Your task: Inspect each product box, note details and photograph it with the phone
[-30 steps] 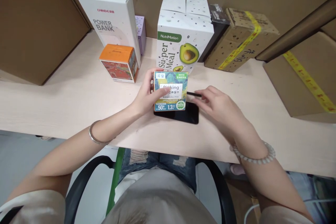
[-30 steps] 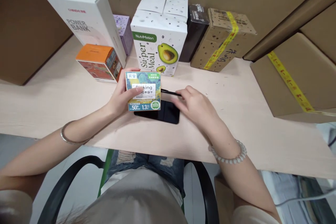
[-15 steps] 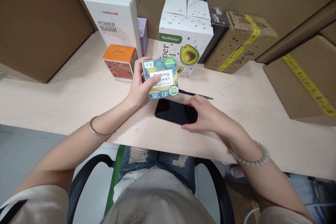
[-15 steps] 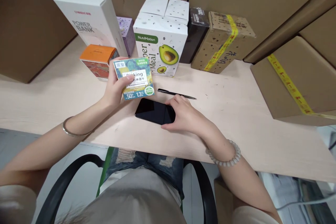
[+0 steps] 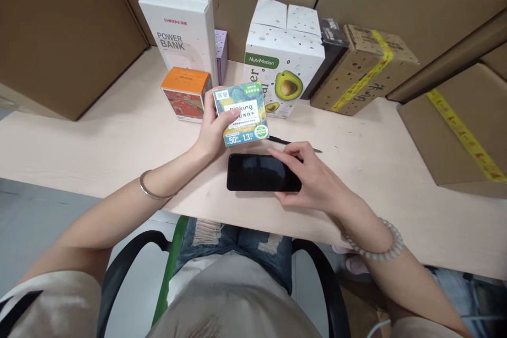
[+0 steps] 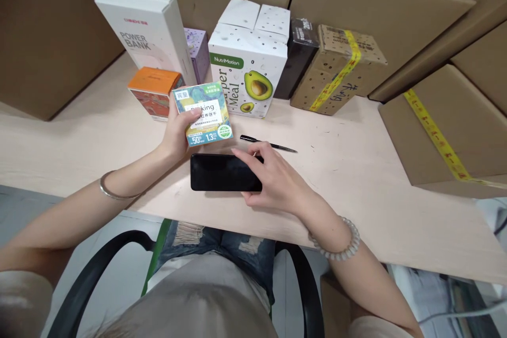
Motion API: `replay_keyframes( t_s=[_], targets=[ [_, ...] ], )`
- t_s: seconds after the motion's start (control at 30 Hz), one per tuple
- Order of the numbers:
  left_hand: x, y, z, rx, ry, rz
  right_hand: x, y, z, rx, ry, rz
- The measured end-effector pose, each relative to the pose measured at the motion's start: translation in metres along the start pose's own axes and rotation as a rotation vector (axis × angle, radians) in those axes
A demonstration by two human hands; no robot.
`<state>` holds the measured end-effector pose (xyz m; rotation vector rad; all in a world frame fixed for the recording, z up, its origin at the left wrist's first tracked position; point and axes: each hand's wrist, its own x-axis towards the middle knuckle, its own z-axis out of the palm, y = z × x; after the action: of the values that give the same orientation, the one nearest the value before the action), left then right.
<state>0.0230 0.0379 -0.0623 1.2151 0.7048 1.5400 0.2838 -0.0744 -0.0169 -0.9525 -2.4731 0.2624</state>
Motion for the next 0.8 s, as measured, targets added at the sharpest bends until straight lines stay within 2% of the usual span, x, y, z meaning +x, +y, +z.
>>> replay_keyframes(
  t_s=[0.17,0.33,0.43,0.57,0.63,0.8],
  targets=[
    [-0.006,0.003,0.000,0.104,-0.077,0.072,-0.001,-0.002,-0.002,-0.100,0.226,0.030],
    [-0.008,0.000,-0.003,0.396,-0.106,0.325,-0.003,0.003,0.008,-0.098,0.539,0.017],
    [-0.004,-0.005,-0.007,0.522,-0.135,0.476,-0.002,0.006,0.015,-0.037,0.636,0.008],
    [0.001,-0.007,-0.009,0.568,-0.193,0.550,0.001,0.006,0.024,-0.040,0.813,-0.071],
    [0.001,-0.006,-0.009,0.565,-0.197,0.547,0.002,0.003,0.026,-0.055,0.865,-0.083],
    [-0.002,-0.006,-0.007,0.548,-0.178,0.486,0.002,-0.004,0.027,-0.049,0.824,-0.027]
  ],
)
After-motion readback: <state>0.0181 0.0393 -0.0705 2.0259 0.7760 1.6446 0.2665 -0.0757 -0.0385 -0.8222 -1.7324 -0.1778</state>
